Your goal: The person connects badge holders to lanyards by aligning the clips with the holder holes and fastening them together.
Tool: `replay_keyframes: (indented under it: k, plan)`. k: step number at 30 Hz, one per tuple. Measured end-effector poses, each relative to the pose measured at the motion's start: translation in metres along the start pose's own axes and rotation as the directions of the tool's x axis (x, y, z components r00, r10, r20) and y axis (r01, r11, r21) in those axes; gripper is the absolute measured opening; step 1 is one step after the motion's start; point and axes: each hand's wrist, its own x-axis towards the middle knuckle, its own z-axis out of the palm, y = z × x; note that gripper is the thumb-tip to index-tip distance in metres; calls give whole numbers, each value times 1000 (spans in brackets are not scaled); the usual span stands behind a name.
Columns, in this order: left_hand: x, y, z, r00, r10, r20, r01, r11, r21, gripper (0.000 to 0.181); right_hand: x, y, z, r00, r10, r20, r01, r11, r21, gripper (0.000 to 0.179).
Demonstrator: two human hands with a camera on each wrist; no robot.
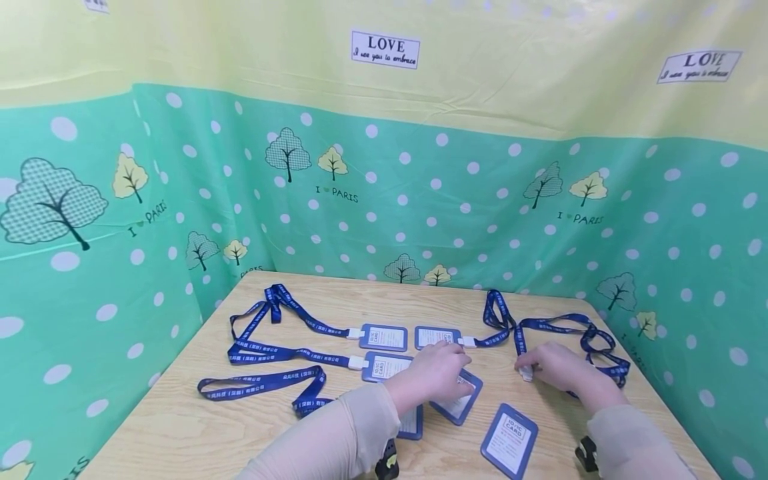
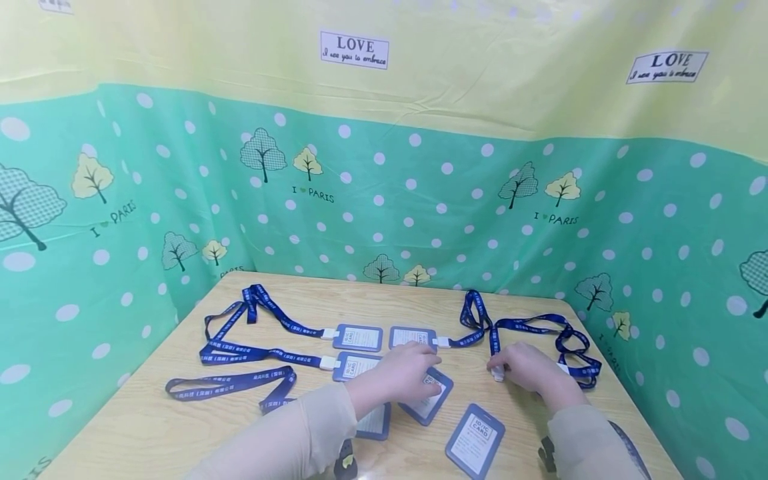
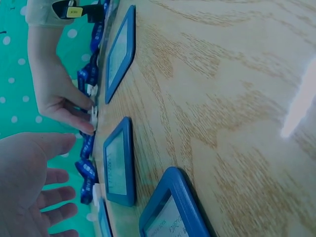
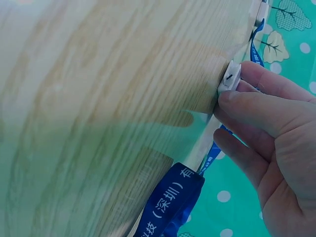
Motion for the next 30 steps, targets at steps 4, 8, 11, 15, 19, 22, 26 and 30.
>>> replay_keyframes:
  k: [4, 8, 11, 15, 19, 22, 26, 30]
  plan:
    - [0, 0, -1, 1000, 1, 4, -1, 1000, 4, 58, 0, -1, -1, 1000, 8, -1, -8, 1000, 1, 39]
    - [0, 0, -2, 1000, 7, 1, -7, 1000, 12, 58, 1, -2, -1, 1000, -9, -11, 9, 1000, -8, 40]
    - [0, -1, -2, 1000, 9, -4, -9, 1000, 14, 58, 2, -3, 0, 1000, -15, -18, 15, 1000, -11, 36]
    - [0, -2, -2, 1000, 3, -5, -3, 1000, 3, 57, 3, -5, 1, 1000, -20, -22, 20, 1000, -4, 31]
    - [-1, -2, -3, 1000, -8, -1, 7, 1000, -15, 56, 4, -7, 3, 999, -34, -24, 34, 999, 4, 30]
    - [-2, -3, -2, 1000, -11, -3, 11, 1000, -26, 56, 4, -9, 4, 999, -33, -17, 33, 999, 13, 31]
    - [-2, -5, -1, 1000, -11, -7, 10, 1000, -24, 55, 5, -13, 5, 999, -38, -13, 38, 999, 38, 32]
    - [-2, -6, -1, 1000, -13, -7, 13, 1000, -17, 55, 7, -16, 6, 999, -34, -11, 34, 998, 55, 31]
